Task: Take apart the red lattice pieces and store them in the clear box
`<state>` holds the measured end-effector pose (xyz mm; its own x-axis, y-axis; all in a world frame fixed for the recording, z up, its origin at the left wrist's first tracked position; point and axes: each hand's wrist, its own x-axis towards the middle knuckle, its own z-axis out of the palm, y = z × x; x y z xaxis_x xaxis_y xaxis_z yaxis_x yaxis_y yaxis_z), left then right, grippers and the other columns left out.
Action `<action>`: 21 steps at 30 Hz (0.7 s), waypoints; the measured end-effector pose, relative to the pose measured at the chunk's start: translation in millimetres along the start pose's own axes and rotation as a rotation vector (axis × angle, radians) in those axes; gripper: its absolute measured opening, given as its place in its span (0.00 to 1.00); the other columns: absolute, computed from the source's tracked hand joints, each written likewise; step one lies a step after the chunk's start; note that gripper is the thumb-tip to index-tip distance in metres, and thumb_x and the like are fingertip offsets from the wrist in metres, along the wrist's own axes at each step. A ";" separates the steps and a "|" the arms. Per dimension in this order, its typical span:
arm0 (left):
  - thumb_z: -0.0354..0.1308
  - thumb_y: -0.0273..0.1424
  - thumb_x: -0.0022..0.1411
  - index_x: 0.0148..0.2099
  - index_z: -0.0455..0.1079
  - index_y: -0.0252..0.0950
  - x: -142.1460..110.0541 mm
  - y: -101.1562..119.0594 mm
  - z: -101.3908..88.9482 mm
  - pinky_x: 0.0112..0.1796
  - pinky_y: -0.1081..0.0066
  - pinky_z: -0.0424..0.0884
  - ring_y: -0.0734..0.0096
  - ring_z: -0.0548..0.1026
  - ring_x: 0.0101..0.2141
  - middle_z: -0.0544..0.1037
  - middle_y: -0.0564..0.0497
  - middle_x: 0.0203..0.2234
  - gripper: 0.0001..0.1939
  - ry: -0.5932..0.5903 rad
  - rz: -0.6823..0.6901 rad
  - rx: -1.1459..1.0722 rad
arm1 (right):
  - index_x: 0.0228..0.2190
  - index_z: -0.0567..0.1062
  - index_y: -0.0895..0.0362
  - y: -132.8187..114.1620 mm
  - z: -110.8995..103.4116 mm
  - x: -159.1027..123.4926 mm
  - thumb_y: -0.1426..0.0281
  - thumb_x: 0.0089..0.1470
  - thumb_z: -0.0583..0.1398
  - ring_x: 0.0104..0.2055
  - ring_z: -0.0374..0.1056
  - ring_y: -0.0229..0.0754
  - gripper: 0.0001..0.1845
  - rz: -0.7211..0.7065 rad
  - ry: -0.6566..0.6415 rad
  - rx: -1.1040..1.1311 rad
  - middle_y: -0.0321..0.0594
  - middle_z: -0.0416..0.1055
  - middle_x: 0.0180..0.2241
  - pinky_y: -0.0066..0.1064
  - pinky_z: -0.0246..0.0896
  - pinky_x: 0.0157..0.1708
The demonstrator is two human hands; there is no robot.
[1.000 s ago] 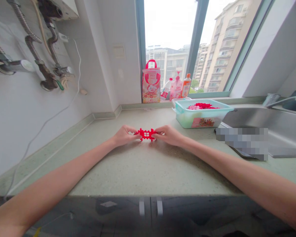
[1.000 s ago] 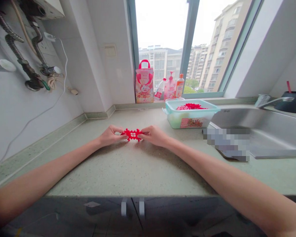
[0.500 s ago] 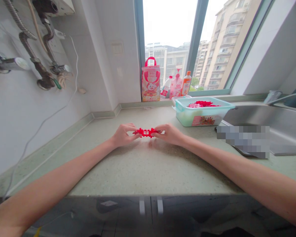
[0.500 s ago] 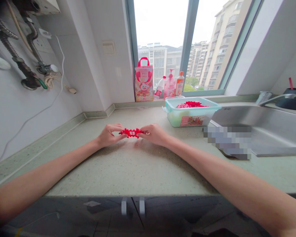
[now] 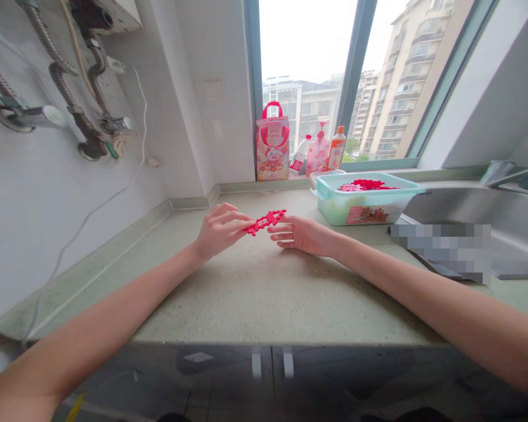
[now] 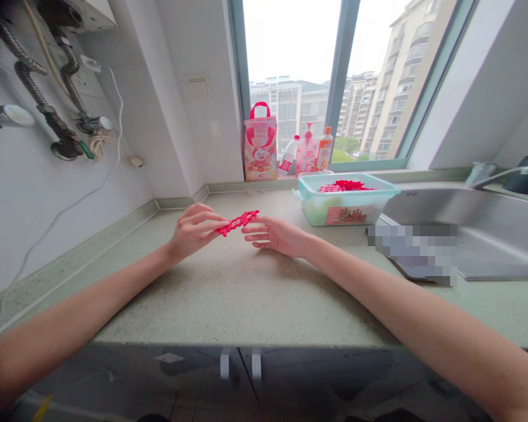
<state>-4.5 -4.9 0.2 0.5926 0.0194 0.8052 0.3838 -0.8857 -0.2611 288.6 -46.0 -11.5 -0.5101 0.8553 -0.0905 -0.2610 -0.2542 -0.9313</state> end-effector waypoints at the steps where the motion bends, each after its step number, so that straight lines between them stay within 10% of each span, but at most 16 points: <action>1: 0.69 0.35 0.72 0.49 0.85 0.50 0.4 -0.2 -1.5 0.44 0.63 0.71 0.66 0.78 0.39 0.88 0.55 0.41 0.06 -0.010 0.010 0.031 | 0.44 0.82 0.54 -1.1 -0.4 -0.7 0.58 0.70 0.59 0.46 0.81 0.43 0.15 0.003 -0.007 0.021 0.43 0.85 0.47 0.37 0.73 0.50; 5: 0.69 0.35 0.72 0.49 0.85 0.52 1.5 0.3 -7.2 0.44 0.62 0.69 0.65 0.79 0.41 0.88 0.56 0.42 0.06 -0.051 0.009 0.110 | 0.41 0.83 0.55 -1.8 -2.9 -0.8 0.50 0.66 0.62 0.44 0.81 0.45 0.21 0.019 -0.025 0.047 0.43 0.86 0.40 0.37 0.74 0.47; 9: 0.68 0.33 0.71 0.53 0.83 0.50 3.1 4.9 -5.6 0.48 0.60 0.70 0.62 0.79 0.44 0.87 0.53 0.46 0.10 -0.072 -0.077 0.100 | 0.38 0.84 0.56 5.4 0.1 3.2 0.63 0.54 0.75 0.39 0.79 0.40 0.13 -0.058 0.031 -0.122 0.41 0.84 0.39 0.30 0.73 0.41; 14: 0.65 0.30 0.66 0.63 0.77 0.40 1.5 7.5 8.5 0.54 0.58 0.73 0.58 0.80 0.48 0.86 0.47 0.46 0.23 -0.057 -0.433 -0.175 | 0.35 0.85 0.56 11.6 1.9 8.1 0.62 0.48 0.77 0.38 0.78 0.38 0.15 -0.188 0.121 -0.202 0.40 0.84 0.38 0.29 0.70 0.41; 21: 0.55 0.46 0.69 0.42 0.85 0.34 -9.4 -1.6 24.4 0.41 0.63 0.74 0.56 0.83 0.41 0.88 0.42 0.39 0.24 -0.148 -0.906 -0.717 | 0.36 0.86 0.56 9.5 -2.4 9.8 0.59 0.46 0.76 0.37 0.76 0.40 0.17 -0.316 0.228 -0.373 0.41 0.85 0.37 0.31 0.67 0.39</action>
<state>6.6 7.7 -19.9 0.4013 0.7918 0.4605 0.2485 -0.5780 0.7773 283.1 -38.9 -22.0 -0.2521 0.9511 0.1784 -0.0427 0.1732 -0.9840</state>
